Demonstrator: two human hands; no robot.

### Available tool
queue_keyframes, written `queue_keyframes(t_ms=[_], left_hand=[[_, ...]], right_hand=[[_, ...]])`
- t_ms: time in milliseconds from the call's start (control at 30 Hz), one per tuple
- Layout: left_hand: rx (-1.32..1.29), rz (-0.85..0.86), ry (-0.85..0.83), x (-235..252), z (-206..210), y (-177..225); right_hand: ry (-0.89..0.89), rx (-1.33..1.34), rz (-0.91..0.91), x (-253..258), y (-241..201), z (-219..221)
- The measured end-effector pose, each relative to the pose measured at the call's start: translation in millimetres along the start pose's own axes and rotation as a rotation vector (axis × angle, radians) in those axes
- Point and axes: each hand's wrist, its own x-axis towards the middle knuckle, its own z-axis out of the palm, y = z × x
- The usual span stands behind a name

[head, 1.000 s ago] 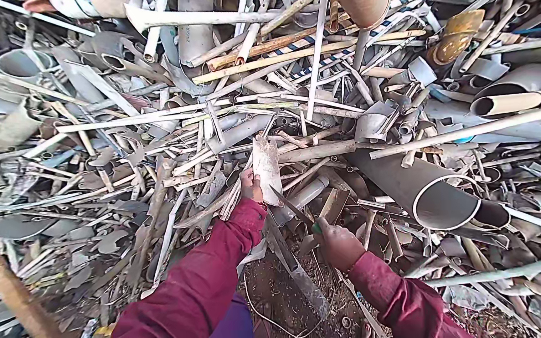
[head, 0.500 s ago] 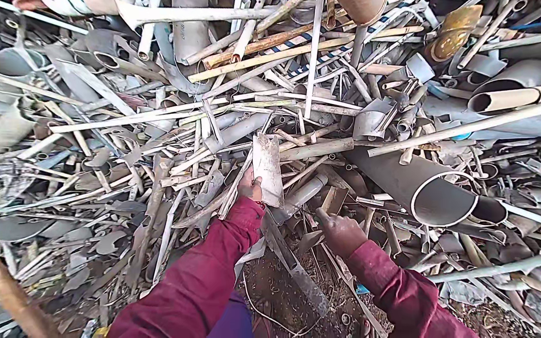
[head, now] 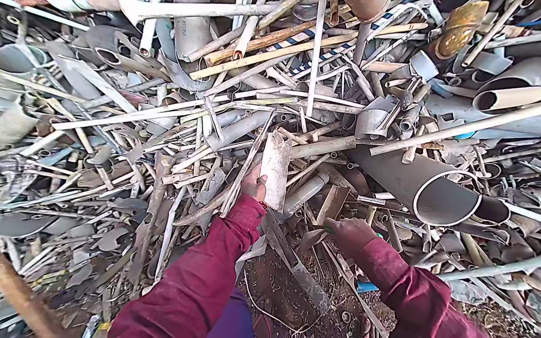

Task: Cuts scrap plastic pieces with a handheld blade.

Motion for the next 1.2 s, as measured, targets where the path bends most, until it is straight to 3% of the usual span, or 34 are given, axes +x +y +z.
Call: queue_keyframes(t_ms=[67,267,367,567,867,1067,1200], left_hand=[[-0.002,0.022,-0.01,-1,0,1],[0.188,0.136,0.001,-5,-2,3],[0.201,0.144,-0.001,-3,2,-1],[0.144,0.103,0.01,-2,5,4],[0.193,0.115,0.031,-2,5,2],[0.24,0.098,0.029,-3,3,8],[0.237,0.1,0.039,-3,3,6]], right_hand=[[0.029,0.02,0.067,1,8,-3],[0.131,0.153,-0.05,-30,42,-21],[0.192,0.196,-0.018,-32,44,-21],[0.088,0.06,0.043,-18,32,-16],[0.163,0.258,-0.076,-28,55,-16],[0.107,0.152,-0.031,-20,32,-13],[0.117,0.174,-0.048,-24,39,-16]])
